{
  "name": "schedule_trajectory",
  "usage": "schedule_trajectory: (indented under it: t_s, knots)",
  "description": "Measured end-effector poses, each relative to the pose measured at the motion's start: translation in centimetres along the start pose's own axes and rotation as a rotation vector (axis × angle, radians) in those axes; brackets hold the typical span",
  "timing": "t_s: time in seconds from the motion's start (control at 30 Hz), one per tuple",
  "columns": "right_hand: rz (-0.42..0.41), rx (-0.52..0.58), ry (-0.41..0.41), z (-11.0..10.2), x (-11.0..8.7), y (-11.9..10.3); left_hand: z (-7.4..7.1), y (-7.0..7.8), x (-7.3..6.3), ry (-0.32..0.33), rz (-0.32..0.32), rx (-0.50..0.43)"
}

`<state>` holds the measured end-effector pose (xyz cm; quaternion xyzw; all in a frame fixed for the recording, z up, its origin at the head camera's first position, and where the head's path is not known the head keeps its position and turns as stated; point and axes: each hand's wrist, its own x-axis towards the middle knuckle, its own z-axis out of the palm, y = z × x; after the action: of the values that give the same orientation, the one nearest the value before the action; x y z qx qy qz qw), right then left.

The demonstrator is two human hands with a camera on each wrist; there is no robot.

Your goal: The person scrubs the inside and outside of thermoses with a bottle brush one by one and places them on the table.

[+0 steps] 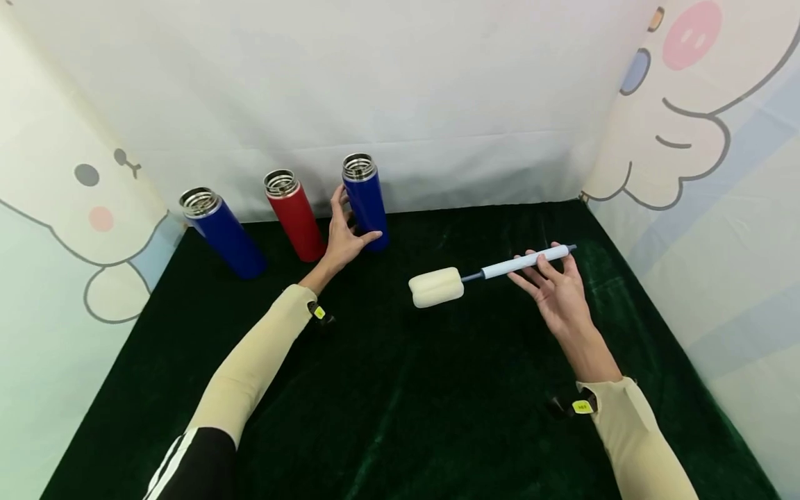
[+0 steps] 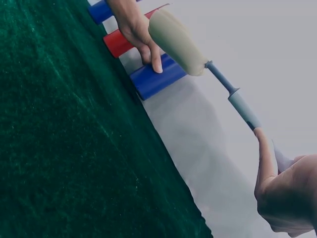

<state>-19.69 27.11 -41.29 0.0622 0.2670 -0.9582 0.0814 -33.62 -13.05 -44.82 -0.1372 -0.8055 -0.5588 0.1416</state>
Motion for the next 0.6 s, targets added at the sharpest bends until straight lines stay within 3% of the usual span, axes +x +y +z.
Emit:
schedule_trajectory:
  t_s: [0.13, 0.33, 0.6]
  knots:
    - [-0.002, 0.019, -0.007, -0.15, -0.17, -0.08, -0.06, -0.40, 0.07, -0.037, -0.013, 0.019]
    - [-0.017, 0.032, -0.016, -0.29, -0.13, -0.15, -0.11, -0.92, -0.15, -0.084, 0.035, 0.082]
    - [-0.024, 0.041, -0.015, -0.22, -0.04, 0.21, -0.28, -1.06, -0.75, -0.121, -0.104, 0.117]
